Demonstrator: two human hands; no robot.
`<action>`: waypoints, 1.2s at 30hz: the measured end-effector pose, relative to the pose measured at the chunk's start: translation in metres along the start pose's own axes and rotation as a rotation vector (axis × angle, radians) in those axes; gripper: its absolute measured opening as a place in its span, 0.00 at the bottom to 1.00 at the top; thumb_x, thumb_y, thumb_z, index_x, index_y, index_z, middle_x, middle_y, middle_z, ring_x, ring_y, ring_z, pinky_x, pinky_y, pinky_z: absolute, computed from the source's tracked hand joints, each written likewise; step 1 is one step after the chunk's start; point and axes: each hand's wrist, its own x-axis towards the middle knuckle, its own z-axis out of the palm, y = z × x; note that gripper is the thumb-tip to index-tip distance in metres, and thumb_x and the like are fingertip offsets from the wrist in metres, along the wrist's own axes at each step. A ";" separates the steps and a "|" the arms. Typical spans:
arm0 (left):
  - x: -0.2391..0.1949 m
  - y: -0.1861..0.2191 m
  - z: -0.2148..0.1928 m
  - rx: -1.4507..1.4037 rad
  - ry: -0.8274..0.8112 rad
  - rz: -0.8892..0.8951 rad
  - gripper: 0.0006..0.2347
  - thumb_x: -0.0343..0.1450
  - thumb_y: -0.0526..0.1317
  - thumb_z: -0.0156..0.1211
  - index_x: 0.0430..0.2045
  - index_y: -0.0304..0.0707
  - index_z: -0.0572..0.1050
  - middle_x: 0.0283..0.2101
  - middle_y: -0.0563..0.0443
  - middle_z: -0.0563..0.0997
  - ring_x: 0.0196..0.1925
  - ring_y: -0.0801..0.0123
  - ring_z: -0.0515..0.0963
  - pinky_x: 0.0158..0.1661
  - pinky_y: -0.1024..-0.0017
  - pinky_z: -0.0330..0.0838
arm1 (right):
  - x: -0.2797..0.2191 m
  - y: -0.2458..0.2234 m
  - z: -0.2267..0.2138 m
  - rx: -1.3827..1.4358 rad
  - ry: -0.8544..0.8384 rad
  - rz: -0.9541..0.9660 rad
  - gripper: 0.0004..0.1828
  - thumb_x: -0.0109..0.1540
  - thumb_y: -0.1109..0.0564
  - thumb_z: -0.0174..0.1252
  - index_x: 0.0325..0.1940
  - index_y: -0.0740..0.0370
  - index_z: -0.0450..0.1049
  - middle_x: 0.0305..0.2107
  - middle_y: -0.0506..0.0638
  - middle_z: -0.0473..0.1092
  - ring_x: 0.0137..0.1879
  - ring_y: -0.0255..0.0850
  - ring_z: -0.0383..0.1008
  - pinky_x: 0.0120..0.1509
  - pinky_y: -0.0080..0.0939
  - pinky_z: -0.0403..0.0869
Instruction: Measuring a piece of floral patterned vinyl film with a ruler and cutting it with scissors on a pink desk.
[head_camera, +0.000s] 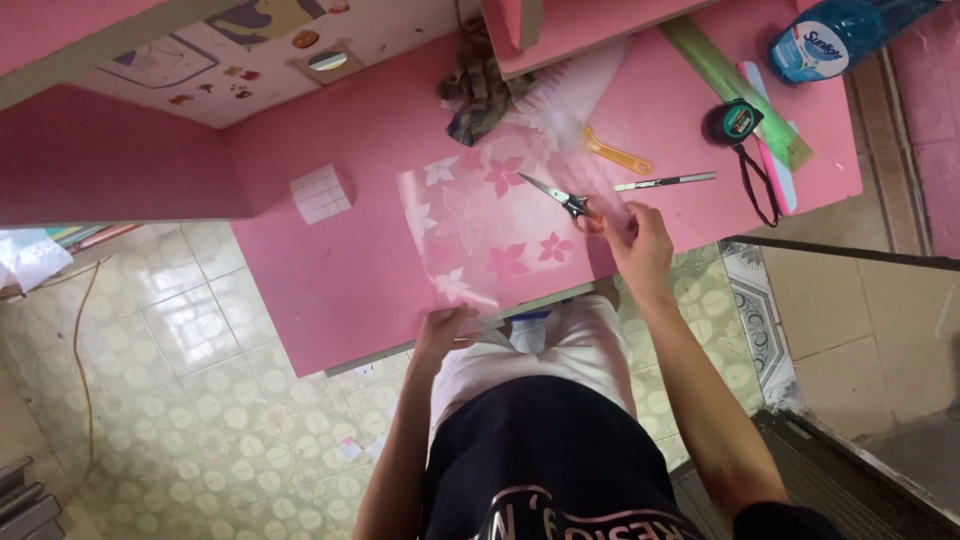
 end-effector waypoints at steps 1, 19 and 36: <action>0.003 -0.005 0.006 0.000 0.001 -0.001 0.18 0.74 0.48 0.63 0.48 0.31 0.79 0.48 0.34 0.83 0.39 0.37 0.86 0.39 0.48 0.82 | -0.007 0.001 -0.003 0.001 -0.001 0.001 0.21 0.62 0.45 0.71 0.53 0.55 0.74 0.34 0.51 0.71 0.37 0.49 0.79 0.40 0.47 0.78; -0.010 -0.024 0.104 -0.318 0.173 0.038 0.34 0.74 0.47 0.65 0.68 0.20 0.55 0.69 0.28 0.60 0.66 0.35 0.68 0.45 0.47 0.84 | 0.009 0.023 0.027 0.184 -0.074 -0.555 0.22 0.53 0.50 0.75 0.49 0.53 0.80 0.39 0.52 0.72 0.47 0.51 0.76 0.53 0.50 0.73; 0.006 -0.094 0.094 -0.392 0.326 0.194 0.13 0.67 0.38 0.65 0.31 0.18 0.85 0.29 0.30 0.88 0.27 0.52 0.86 0.30 0.65 0.82 | -0.017 0.075 0.067 0.339 -0.201 -0.921 0.22 0.58 0.58 0.73 0.55 0.62 0.78 0.52 0.55 0.76 0.54 0.43 0.78 0.62 0.44 0.80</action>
